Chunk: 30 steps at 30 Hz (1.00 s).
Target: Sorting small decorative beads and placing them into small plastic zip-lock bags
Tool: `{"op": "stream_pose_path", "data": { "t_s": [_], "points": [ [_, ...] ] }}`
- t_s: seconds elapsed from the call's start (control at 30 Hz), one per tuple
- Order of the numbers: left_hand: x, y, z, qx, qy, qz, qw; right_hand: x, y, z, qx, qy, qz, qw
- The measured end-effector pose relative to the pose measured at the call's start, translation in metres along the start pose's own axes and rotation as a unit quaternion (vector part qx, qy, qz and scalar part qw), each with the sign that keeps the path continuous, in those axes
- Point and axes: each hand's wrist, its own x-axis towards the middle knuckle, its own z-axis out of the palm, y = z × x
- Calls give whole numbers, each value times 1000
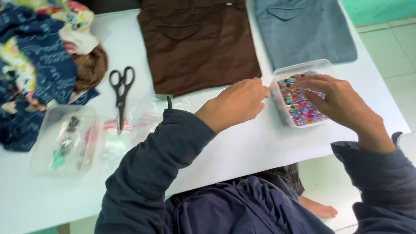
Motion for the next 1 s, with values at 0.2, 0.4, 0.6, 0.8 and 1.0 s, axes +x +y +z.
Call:
{"op": "stream_pose_path", "data": {
  "t_s": [0.2,0.4,0.6,0.8,1.0],
  "points": [
    [125,43,31,16,-133,-42,990,-9,70,-11,63,-106,202,971],
    [221,-17,170,11,-77,-8,997,-2,96,11,57,-127,256,957],
    [225,6,118,94,-153,-68,981,9,97,16,68,-141,237,959],
    [193,24,86,15,-185,-120,975,19,128,45,142,-120,245,952],
    [195,-2,98,-116,-148,-78,979,16,113,35,246,-52,255,934]
  ]
}}
